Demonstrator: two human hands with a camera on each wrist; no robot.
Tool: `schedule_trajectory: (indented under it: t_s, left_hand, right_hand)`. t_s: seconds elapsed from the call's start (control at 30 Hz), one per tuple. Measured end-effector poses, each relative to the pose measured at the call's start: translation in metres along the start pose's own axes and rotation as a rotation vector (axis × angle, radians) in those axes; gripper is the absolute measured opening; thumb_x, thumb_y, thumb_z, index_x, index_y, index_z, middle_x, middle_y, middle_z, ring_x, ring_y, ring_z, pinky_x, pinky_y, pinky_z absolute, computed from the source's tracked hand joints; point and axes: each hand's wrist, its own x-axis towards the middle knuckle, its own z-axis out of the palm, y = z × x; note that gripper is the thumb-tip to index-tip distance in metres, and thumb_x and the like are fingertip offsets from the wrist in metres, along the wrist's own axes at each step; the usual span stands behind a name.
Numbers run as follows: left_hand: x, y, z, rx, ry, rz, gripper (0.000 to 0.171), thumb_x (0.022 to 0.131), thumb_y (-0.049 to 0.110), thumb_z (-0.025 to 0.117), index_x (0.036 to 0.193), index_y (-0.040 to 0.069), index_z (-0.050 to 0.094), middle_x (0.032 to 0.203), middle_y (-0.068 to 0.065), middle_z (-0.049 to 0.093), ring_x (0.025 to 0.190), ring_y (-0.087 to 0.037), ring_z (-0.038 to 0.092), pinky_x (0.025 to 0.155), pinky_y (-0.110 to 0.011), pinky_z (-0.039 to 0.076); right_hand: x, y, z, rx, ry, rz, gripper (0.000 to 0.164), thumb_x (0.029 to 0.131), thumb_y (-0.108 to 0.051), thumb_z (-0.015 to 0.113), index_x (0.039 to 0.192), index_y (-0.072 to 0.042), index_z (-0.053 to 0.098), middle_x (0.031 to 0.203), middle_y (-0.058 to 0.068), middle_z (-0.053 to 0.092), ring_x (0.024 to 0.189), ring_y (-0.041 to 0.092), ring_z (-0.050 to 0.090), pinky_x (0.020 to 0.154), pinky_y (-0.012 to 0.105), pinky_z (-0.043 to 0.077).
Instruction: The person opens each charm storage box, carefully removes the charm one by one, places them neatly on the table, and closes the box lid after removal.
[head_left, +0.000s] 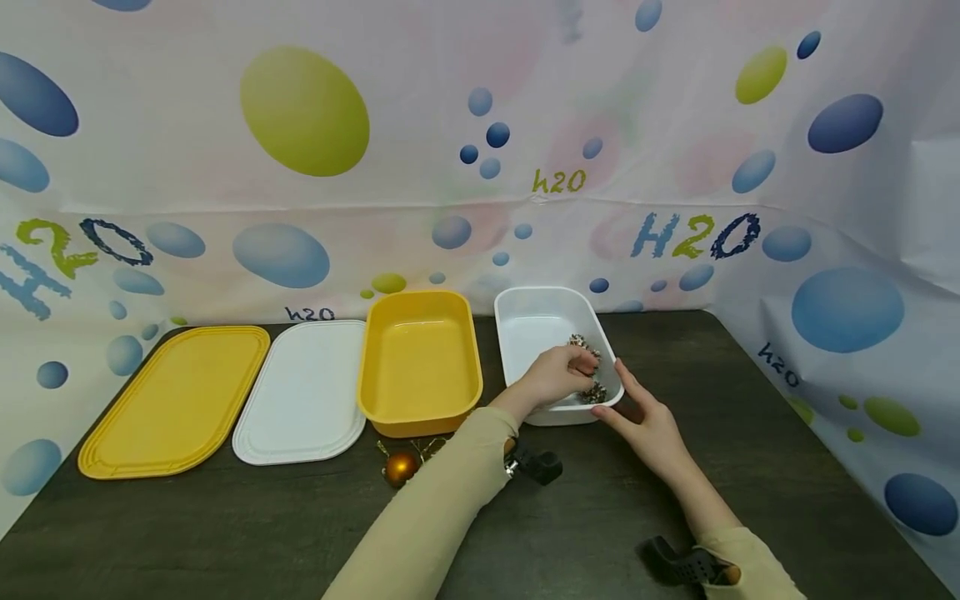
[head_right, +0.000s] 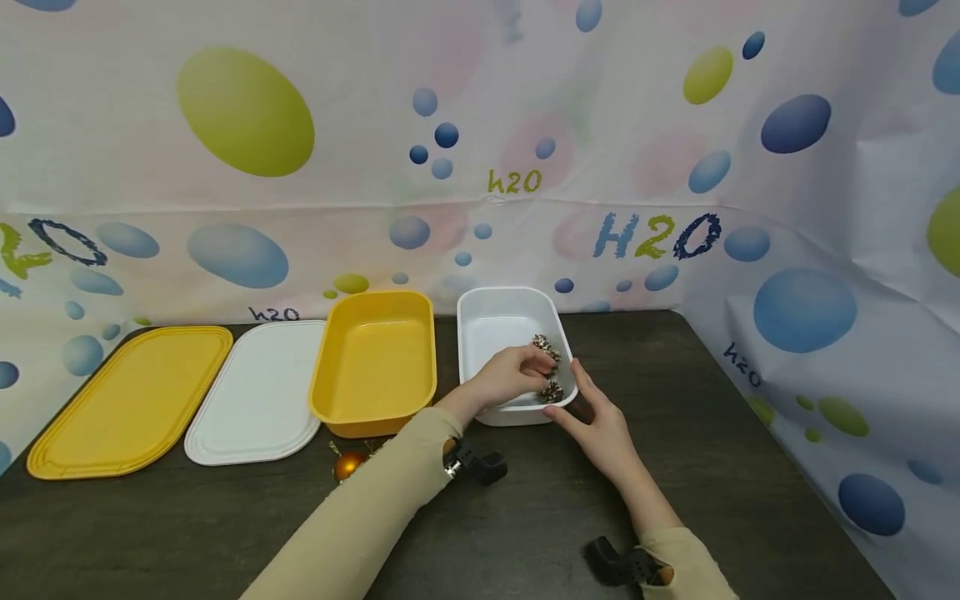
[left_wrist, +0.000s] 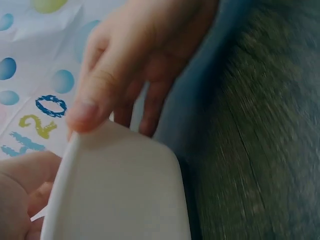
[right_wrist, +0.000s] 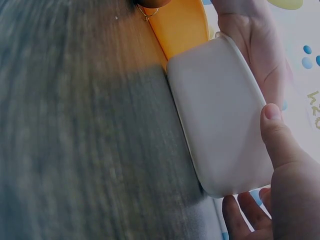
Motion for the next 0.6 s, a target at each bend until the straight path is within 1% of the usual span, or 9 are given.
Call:
schedule_trajectory:
  t_s: [0.13,0.23,0.4,0.6]
  left_hand:
    - [0.0002,0.001,0.0013,0.043,-0.009,-0.01,0.033,0.087,0.008,0.067,0.12,0.003,0.063,0.112,-0.007,0.065,0.098,-0.013,0.061,0.082,-0.021,0.048]
    - [-0.0006,0.003,0.0015,0.074,-0.023,-0.011,0.034,0.085,0.004,0.068,0.119,0.002,0.064,0.114,-0.009,0.065,0.098,-0.015,0.063,0.082,-0.02,0.048]
    - [-0.0002,0.0033,0.002,0.173,-0.033,-0.015,0.034,0.081,0.002,0.072,0.115,0.002,0.066,0.111,-0.007,0.067,0.092,-0.013,0.061,0.079,-0.017,0.047]
    - [-0.0005,0.0034,0.0038,0.256,-0.024,-0.024,0.031,0.082,0.008,0.073,0.112,0.003,0.068,0.109,-0.005,0.067,0.094,-0.013,0.06,0.08,-0.019,0.046]
  right_hand:
    - [-0.0003,-0.001,-0.0009,0.009,-0.003,0.005,0.078,0.088,-0.019,0.07,0.152,-0.014,0.025,0.152,0.019,0.025,0.121,0.038,0.049,0.085,0.039,0.051]
    - [-0.0006,-0.0007,-0.001,0.01,-0.003,0.009,0.078,0.088,-0.019,0.07,0.152,-0.014,0.025,0.151,0.021,0.025,0.121,0.039,0.049,0.085,0.04,0.051]
    - [-0.0006,0.0013,-0.0004,0.016,-0.007,0.015,0.078,0.089,-0.019,0.07,0.152,-0.014,0.024,0.151,0.022,0.025,0.12,0.039,0.05,0.084,0.04,0.052]
    - [0.0006,0.0028,0.0006,0.014,-0.004,0.022,0.078,0.089,-0.018,0.07,0.152,-0.014,0.025,0.151,0.022,0.026,0.119,0.038,0.051,0.084,0.041,0.052]
